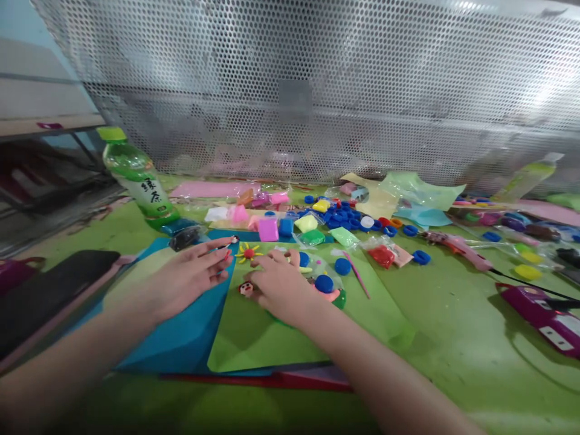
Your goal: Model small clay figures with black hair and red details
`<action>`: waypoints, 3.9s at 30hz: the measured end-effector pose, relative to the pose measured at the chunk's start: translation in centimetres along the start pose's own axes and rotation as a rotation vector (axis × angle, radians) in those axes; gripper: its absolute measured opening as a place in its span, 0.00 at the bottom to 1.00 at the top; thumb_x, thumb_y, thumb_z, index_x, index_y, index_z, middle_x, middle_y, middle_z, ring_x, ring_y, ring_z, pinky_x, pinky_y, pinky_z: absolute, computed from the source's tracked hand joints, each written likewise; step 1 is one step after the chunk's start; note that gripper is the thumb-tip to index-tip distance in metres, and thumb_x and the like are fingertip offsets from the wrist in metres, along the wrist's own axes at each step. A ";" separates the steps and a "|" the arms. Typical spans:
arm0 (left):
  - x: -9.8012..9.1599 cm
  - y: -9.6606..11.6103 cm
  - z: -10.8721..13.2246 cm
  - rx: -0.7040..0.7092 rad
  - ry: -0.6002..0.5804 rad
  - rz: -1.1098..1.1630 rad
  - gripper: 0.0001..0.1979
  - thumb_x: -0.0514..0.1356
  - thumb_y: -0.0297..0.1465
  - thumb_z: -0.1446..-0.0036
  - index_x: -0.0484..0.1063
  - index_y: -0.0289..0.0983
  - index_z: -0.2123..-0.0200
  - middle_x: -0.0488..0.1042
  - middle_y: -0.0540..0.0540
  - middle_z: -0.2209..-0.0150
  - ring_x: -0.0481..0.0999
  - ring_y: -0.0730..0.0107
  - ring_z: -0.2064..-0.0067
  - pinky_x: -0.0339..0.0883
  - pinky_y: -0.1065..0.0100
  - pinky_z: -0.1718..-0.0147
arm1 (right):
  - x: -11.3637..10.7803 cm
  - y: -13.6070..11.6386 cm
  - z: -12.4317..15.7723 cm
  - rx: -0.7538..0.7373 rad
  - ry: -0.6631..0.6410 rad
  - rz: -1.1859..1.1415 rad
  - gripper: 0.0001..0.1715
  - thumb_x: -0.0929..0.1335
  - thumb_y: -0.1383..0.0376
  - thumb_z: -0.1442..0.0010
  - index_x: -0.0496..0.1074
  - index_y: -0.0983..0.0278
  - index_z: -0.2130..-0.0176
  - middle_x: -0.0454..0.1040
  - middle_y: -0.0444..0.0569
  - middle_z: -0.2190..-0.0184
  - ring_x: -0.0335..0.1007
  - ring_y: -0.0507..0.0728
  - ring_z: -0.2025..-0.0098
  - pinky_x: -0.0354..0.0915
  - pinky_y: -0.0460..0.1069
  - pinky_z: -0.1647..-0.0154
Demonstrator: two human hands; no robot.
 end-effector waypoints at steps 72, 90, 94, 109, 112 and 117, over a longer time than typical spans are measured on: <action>-0.5 -1.4 2.3 0.375 -0.086 -0.523 0.17 0.67 0.36 0.49 0.78 0.55 0.55 0.83 0.56 0.67 0.83 0.71 0.66 0.74 0.82 0.67 | -2.7 -1.9 4.6 -0.022 0.743 0.249 0.05 0.73 0.63 0.41 0.79 0.60 0.63 0.82 0.40 0.62 0.78 0.66 0.60 0.67 0.61 0.56; -0.5 -1.6 3.7 0.756 -0.125 -0.858 0.26 0.62 0.35 0.41 0.63 0.53 0.39 0.81 0.58 0.57 0.77 0.68 0.47 0.67 0.78 0.48 | -2.7 -2.2 4.4 -0.061 0.720 0.349 0.04 0.68 0.68 0.37 0.75 0.64 0.61 0.82 0.50 0.62 0.77 0.65 0.61 0.69 0.65 0.56; -0.9 -1.5 3.0 0.607 -0.071 -0.714 0.30 0.63 0.40 0.42 0.60 0.51 0.37 0.82 0.54 0.57 0.80 0.68 0.53 0.69 0.78 0.52 | -2.2 -1.8 3.9 -0.026 0.709 0.280 0.04 0.68 0.66 0.36 0.73 0.65 0.61 0.81 0.52 0.63 0.76 0.65 0.59 0.70 0.65 0.57; -0.8 -1.5 1.5 0.217 -0.201 -0.643 0.32 0.71 0.40 0.53 0.66 0.45 0.45 0.81 0.55 0.70 0.81 0.72 0.63 0.74 0.77 0.62 | -2.0 -1.1 3.4 -0.060 0.681 0.050 0.09 0.70 0.61 0.37 0.73 0.65 0.62 0.79 0.46 0.65 0.73 0.55 0.64 0.59 0.53 0.59; -0.8 -1.3 1.0 0.204 -0.248 -0.670 0.30 0.69 0.40 0.50 0.66 0.39 0.46 0.81 0.51 0.70 0.81 0.69 0.61 0.75 0.76 0.61 | -2.0 -0.8 3.5 -0.035 0.652 -0.041 0.10 0.71 0.60 0.38 0.72 0.64 0.60 0.79 0.45 0.64 0.72 0.54 0.62 0.59 0.51 0.57; -1.3 -1.1 1.0 0.259 -0.238 -0.668 0.29 0.67 0.41 0.47 0.65 0.42 0.44 0.81 0.53 0.70 0.82 0.72 0.63 0.74 0.78 0.64 | -2.2 -0.8 3.9 -0.030 0.671 -0.074 0.12 0.72 0.61 0.40 0.72 0.64 0.59 0.78 0.43 0.63 0.72 0.53 0.61 0.59 0.50 0.56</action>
Point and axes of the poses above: each hand's wrist, its own z-axis away from the middle knuckle, its own x-axis out of the palm, y = z × x, the point moved 2 cm from there along -z, towards the middle knuckle
